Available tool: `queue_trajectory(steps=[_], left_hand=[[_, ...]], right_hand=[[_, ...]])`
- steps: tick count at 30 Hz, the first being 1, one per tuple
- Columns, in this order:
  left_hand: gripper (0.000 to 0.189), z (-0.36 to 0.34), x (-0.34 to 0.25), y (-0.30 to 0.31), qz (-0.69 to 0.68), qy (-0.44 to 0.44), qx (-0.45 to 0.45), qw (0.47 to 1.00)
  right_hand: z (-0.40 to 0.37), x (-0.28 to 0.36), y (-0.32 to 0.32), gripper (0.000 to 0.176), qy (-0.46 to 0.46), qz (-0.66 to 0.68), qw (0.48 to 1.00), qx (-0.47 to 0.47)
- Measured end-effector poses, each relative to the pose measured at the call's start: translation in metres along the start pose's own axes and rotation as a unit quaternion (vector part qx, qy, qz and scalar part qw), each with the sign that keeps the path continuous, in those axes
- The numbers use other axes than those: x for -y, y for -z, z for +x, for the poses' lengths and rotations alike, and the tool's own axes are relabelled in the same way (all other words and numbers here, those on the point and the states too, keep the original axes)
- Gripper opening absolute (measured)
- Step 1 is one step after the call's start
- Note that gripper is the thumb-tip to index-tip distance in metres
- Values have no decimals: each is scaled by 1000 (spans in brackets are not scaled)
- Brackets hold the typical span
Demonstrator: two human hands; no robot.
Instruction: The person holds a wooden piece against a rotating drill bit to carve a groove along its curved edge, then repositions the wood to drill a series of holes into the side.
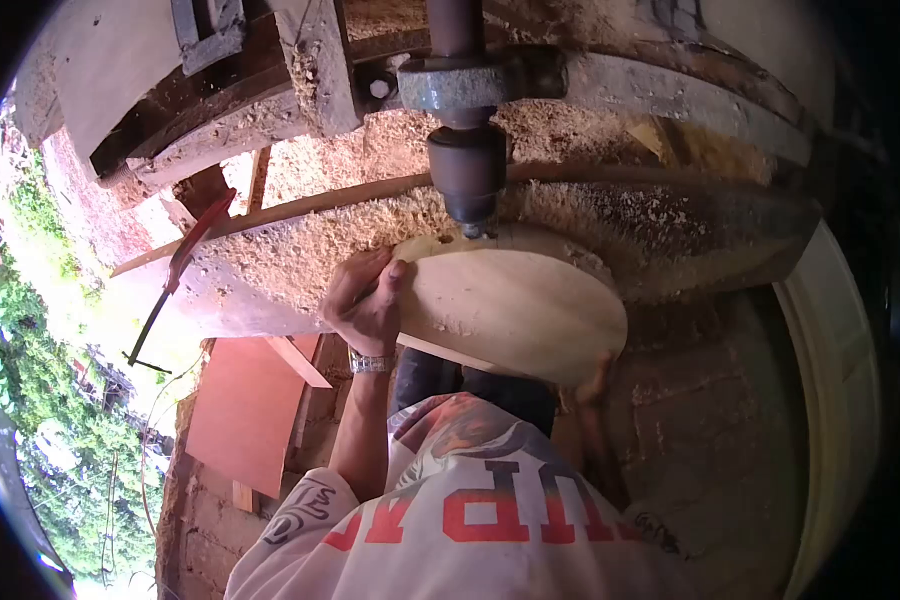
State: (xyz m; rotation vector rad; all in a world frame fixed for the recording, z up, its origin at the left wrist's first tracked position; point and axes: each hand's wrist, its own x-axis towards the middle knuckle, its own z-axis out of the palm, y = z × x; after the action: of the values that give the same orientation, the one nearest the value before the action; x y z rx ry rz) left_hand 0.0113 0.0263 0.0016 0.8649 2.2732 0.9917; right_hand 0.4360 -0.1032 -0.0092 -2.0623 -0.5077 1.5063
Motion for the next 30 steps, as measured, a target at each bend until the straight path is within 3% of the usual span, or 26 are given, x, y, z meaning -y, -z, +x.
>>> queue_trajectory(steps=[2, 7, 12, 14, 16, 19, 20, 24, 25, 30], left_hand=[[23, -2, 4, -1, 1, -2, -5, 1000], [19, -10, 4, 1, 8, 66, -3, 998], [18, -56, 32, 10, -19, -14, -2, 1000], [18, -62, 32, 12, -29, 24, 2, 999], [16, -59, 30, 11, -30, 11, -7, 999], [17, -38, 12, 9, -46, 76, 3, 996], [19, -24, 15, 6, 22, 2, -1, 1000], [19, -2, 1, -1, -8, 55, -6, 998], [18, -1, -1, -5, -25, 13, -23, 999], [20, 0, 6, -3, -38, 0, -11, 999]], right_hand=[[-3, 4, -8, 65, 13, -35, 999, -38], [11, -22, 24, 62, 66, -64, 995, 32], [-9, -30, 24, 63, 46, -48, 998, 14], [-14, -37, 27, 63, 35, -45, 998, 7], [-13, -36, 25, 64, 31, -47, 998, 4], [-10, -23, 18, 66, 27, -58, 998, 16], [-7, -14, 13, 66, 27, -63, 997, 21], [13, 14, -5, 66, 30, -73, 997, 25], [13, 16, -4, 65, 27, -75, 997, 21], [10, 26, -8, 63, 15, -76, 997, 6]])
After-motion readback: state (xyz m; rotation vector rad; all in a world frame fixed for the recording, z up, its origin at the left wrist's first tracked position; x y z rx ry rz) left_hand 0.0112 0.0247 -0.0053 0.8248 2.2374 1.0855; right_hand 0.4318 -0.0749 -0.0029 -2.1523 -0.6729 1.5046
